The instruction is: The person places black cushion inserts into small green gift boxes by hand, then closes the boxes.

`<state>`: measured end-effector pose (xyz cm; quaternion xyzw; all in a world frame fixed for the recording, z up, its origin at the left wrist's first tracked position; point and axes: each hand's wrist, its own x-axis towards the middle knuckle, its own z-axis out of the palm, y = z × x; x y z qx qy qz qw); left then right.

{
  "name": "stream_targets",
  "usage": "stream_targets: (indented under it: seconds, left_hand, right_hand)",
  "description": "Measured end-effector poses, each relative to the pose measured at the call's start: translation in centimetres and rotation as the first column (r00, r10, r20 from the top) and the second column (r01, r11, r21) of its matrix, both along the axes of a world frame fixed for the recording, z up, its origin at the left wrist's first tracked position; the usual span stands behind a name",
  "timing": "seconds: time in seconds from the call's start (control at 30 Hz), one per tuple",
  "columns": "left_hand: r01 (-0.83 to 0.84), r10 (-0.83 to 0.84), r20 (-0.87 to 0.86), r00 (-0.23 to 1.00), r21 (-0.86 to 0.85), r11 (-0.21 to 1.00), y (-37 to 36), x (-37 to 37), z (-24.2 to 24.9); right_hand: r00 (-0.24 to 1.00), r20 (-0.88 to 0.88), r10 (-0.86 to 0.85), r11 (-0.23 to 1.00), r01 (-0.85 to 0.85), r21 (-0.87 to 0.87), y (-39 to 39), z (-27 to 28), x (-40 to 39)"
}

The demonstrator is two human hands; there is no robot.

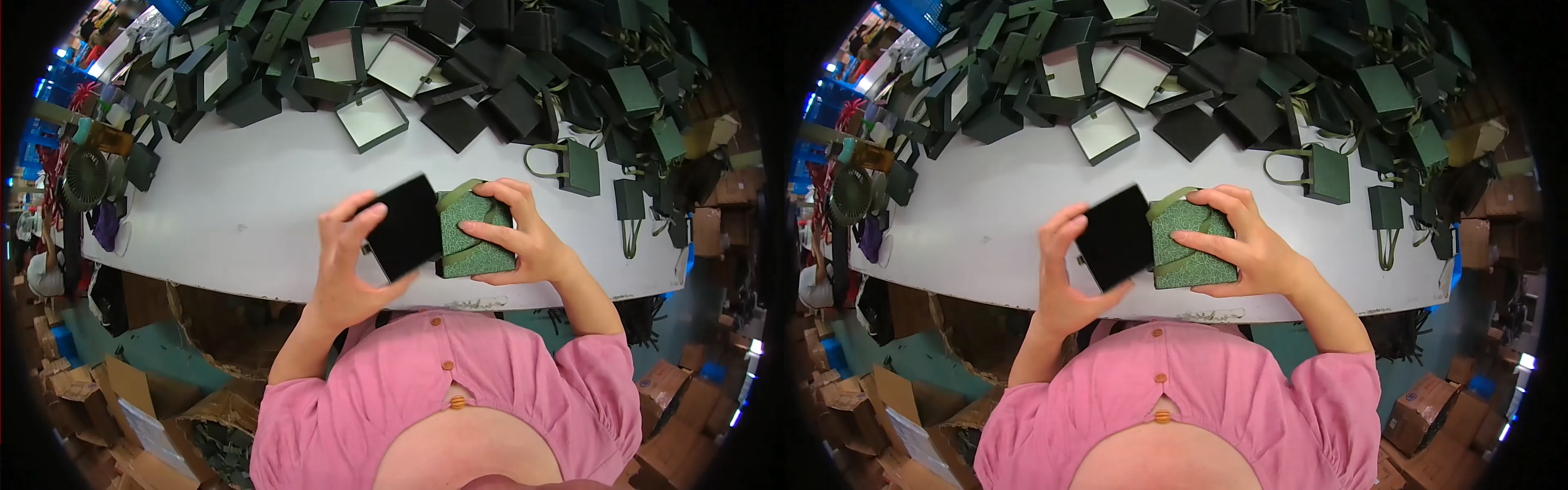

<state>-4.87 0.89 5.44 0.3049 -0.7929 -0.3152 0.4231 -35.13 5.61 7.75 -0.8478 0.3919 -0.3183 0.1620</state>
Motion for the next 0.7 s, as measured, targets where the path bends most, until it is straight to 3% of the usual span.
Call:
stream_targets:
  seconds: [0.13,0.23,0.27,0.3,0.37,0.43,0.5,0.6,0.63,0.67,0.7]
  left_hand:
    - [0.364,-0.357,-0.082,0.931,0.121,0.923,-0.9,2.5,-0.5]
    - [0.333,-0.274,-0.249,0.929,0.236,0.913,0.0,1.8,-1.5]
    - [0.33,-0.312,-0.109,0.944,0.251,0.91,-0.3,1.6,-1.3]
    - [0.377,-0.347,-0.151,0.926,0.283,0.882,0.6,0.2,-1.5]
    - [0.335,-0.306,-0.178,0.935,0.162,0.928,0.8,-0.2,-3.2]
    - [0.249,-0.254,-0.015,0.967,0.264,0.932,0.0,1.6,-3.9]
    - [0.09,-0.143,0.182,0.973,0.271,0.958,-1.3,4.5,-3.2]
    - [-0.238,0.123,0.462,0.878,0.199,0.951,-3.9,8.9,-0.4]
    - [-0.272,0.178,0.564,0.806,0.085,0.959,-4.4,9.0,0.5]
    - [-0.291,0.24,0.652,0.719,-0.031,0.956,-5.1,8.8,1.6]
    - [-0.294,0.306,0.721,0.621,-0.148,0.944,-6.0,8.5,2.4]
  right_hand:
    - [0.996,0.042,0.074,0.995,-0.077,0.061,-0.6,0.7,-0.3]
    - [0.976,0.179,0.125,0.986,-0.142,0.085,-0.6,-0.8,2.2]
    - [0.962,0.249,0.111,0.986,-0.138,0.094,-0.3,-2.2,4.1]
    - [0.943,0.318,0.096,0.986,-0.135,0.102,-0.4,-3.2,5.5]
    - [0.875,0.46,0.15,0.969,-0.223,0.108,-1.5,-3.6,6.9]
    - [0.907,0.392,0.152,0.978,-0.197,0.076,-3.0,-4.3,6.4]
    - [0.993,0.098,0.065,0.998,-0.063,-0.023,-6.3,-5.2,3.6]
    - [0.88,-0.064,-0.47,0.882,0.469,-0.034,-9.2,-7.7,0.2]
    - [0.796,-0.139,-0.59,0.807,0.588,-0.057,-9.4,-7.9,0.0]
    - [0.781,-0.158,-0.604,0.794,0.572,-0.206,-9.7,-8.4,-0.2]
    - [0.817,-0.161,-0.554,0.831,0.532,-0.162,-9.9,-8.4,-0.4]
